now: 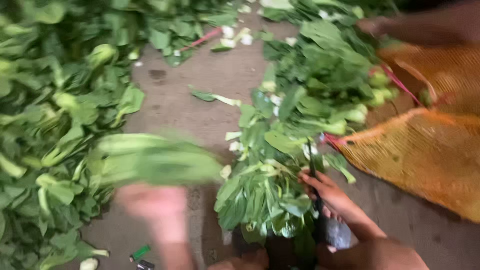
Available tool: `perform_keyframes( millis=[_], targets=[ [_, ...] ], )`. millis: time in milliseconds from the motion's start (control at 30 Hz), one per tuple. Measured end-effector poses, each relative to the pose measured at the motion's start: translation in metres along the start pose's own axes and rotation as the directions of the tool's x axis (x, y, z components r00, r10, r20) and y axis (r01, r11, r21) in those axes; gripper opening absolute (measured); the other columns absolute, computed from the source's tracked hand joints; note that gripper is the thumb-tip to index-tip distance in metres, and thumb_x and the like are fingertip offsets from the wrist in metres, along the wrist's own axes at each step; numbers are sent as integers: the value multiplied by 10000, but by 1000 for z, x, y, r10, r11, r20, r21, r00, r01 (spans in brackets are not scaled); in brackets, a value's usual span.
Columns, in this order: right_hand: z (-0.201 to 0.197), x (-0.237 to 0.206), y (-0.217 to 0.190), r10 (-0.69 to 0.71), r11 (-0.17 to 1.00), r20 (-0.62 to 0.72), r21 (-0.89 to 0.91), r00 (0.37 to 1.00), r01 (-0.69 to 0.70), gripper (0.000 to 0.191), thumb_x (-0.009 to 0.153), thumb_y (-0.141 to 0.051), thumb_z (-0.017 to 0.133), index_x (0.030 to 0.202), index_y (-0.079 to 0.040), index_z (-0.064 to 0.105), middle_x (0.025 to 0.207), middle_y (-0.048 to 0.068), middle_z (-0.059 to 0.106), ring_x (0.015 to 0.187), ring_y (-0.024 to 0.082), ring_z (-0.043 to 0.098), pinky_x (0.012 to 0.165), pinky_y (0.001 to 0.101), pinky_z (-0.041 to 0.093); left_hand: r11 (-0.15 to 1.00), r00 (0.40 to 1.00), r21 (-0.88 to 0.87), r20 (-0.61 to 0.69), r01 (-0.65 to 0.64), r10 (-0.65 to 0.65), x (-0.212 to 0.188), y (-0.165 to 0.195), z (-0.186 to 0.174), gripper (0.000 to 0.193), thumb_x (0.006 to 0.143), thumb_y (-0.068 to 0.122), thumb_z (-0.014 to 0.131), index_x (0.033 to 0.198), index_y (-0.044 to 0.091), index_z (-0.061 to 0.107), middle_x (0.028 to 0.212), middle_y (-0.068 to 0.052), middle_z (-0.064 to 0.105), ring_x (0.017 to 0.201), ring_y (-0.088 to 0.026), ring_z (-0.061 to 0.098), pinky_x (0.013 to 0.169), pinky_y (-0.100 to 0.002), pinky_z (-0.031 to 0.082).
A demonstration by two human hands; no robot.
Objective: The person sits on the floor among piles of leafy green vegetables, holds each bunch, cuts off the root end with a knife, and tosses the trimmed vegetable into an orange mesh sack. They continue grabbing untrimmed bunches from the floor pile and repeat the trimming cycle throughout the clip.
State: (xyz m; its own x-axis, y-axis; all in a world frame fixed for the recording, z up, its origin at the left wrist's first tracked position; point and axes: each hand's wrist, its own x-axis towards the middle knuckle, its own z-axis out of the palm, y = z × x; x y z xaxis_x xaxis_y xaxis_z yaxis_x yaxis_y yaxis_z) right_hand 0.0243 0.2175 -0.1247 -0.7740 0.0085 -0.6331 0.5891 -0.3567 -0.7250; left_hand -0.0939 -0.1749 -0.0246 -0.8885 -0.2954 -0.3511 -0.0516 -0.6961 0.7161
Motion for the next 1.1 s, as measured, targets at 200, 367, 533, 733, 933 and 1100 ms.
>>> perform_keyframes(
  millis=[200,367,533,733,933,1100],
  targets=[
    [-4,-2,-7,-6,997,-93,80,996,13,282,983,-248,609,1173,-42,639,928,46,639,703,98,530,549,265,408,441,526,297,349,-847,775,-6,121,55,555,1058,586,361,1466,221,269,1495,-6,350,1366,-97,409,1151,-286,373],
    [-13,-2,-6,-117,972,-105,193,988,136,251,997,-245,598,1136,-36,622,924,44,642,712,111,540,580,274,436,683,873,543,313,-488,375,26,15,88,110,1074,93,532,1009,123,615,989,-28,633,943,-150,604,822,-313,533],
    [-34,-9,3,-122,948,-207,264,971,175,237,985,-227,586,1142,-53,615,903,41,635,689,122,540,570,277,429,440,631,803,592,-403,-502,27,-147,116,708,844,331,726,1466,105,475,1439,-131,570,1226,-256,621,982,-413,542],
    [-54,-10,21,-120,921,-292,323,949,216,247,983,-225,610,1148,-41,604,888,29,609,663,112,506,555,268,396,205,409,549,780,-810,-474,66,-230,199,1388,661,561,919,1624,25,77,1629,-343,206,1534,-454,205,1225,-488,237],
    [-60,-1,27,-53,924,-317,344,947,167,256,960,-228,610,1146,-54,628,872,28,607,686,117,508,577,280,421,229,257,390,854,-892,-453,123,-302,260,1583,526,657,945,1584,5,-35,1651,-316,106,1548,-456,149,1246,-486,178],
    [-67,6,31,36,918,-347,382,937,106,252,954,-226,619,1144,-60,613,880,27,621,682,128,491,574,288,400,237,332,478,820,-846,-467,97,-361,260,868,727,262,847,1493,108,468,1498,-224,476,1413,-406,444,1193,-443,363]
  ],
)
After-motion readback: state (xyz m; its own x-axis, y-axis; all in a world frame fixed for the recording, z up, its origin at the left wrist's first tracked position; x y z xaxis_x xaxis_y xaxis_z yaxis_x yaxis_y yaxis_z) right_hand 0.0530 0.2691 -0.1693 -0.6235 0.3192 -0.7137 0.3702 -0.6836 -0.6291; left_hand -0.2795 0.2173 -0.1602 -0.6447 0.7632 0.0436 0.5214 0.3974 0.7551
